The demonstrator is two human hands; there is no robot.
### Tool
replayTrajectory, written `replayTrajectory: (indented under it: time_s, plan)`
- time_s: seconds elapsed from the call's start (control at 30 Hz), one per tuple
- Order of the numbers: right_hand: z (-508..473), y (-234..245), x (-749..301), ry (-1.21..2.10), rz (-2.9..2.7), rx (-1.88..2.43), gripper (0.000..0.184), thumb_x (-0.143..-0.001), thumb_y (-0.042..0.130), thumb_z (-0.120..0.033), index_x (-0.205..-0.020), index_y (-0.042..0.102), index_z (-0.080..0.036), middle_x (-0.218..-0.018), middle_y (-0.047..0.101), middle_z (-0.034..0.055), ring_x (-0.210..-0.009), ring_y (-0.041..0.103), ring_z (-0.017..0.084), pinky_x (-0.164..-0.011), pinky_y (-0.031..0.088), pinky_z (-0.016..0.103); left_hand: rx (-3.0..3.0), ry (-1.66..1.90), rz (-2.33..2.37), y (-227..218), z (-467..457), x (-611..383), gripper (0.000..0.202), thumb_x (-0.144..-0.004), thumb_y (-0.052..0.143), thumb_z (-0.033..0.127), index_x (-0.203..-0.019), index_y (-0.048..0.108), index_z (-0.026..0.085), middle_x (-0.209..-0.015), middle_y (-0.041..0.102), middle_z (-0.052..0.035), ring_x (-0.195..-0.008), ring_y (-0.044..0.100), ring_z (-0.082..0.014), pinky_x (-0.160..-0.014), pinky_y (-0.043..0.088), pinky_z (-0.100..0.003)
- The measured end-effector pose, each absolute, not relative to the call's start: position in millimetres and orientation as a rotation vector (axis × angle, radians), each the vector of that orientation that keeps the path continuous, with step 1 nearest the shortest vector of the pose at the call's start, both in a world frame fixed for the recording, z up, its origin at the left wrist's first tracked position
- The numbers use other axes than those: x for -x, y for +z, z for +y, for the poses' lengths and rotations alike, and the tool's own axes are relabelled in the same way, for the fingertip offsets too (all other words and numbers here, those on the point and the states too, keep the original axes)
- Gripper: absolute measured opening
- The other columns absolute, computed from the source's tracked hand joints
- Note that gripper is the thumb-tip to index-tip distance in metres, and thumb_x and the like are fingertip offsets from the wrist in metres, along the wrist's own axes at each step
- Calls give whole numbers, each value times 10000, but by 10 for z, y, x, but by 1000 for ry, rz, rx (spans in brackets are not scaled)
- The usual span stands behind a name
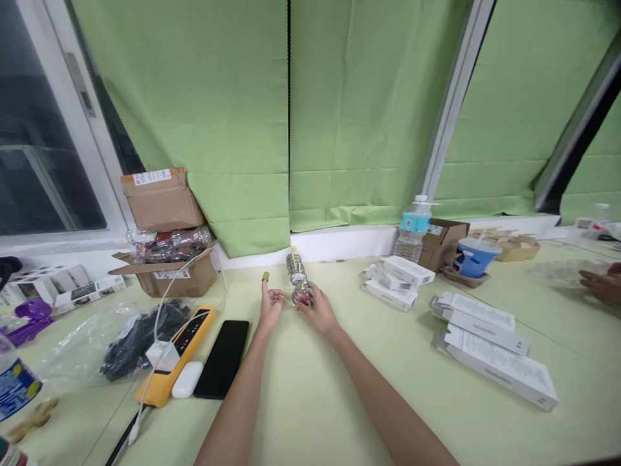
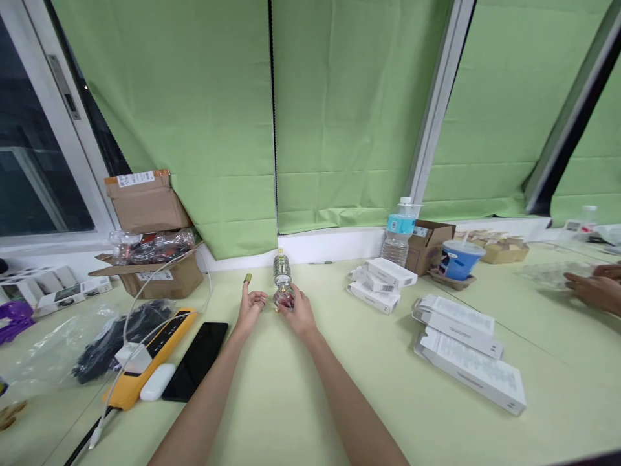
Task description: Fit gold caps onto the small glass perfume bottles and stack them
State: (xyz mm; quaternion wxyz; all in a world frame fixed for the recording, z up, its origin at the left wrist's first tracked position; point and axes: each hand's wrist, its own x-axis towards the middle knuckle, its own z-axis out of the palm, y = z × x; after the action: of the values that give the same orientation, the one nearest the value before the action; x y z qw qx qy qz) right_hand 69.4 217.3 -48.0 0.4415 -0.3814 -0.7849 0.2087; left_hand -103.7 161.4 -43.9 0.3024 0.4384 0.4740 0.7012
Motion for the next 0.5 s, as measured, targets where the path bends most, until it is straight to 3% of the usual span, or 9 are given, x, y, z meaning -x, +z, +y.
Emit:
replayTrajectory:
  time_s: [0.3, 0.4, 0.5]
  plan:
    - [2196, -512, -687, 520, -1937, 949, 736, -762, 691, -366, -1427, 400, -248, -1255, 606, 93, -1117, 583, 267, -958, 471, 414, -1130, 1864, 1250, -412, 1603, 1026, 910, -693, 640, 150, -1504, 238, 241, -918, 666, -38, -783, 608, -144, -673, 470, -249]
    - [2188, -503, -685, 529, -1943, 955, 729, -770, 689, -372, -1427, 398, -248, -1259, 601, 93, -1125, 578, 265, -970, 463, 417, -1064, 1902, 1244, -367, 1578, 1022, 775, -718, 692, 271, -1423, 375, 217, -902, 660, -39, -745, 618, -146, -603, 462, -233]
    - [2175, -487, -687, 535, -1941, 967, 731, -769, 692, -370, -1427, 398, -248, -1257, 600, 91, -1128, 575, 265, -978, 459, 421, -1031, 1934, 1207, -331, 1562, 1023, 574, -719, 719, 379, -1231, 544, 186, -877, 668, -47, -689, 610, -133, -572, 449, -223]
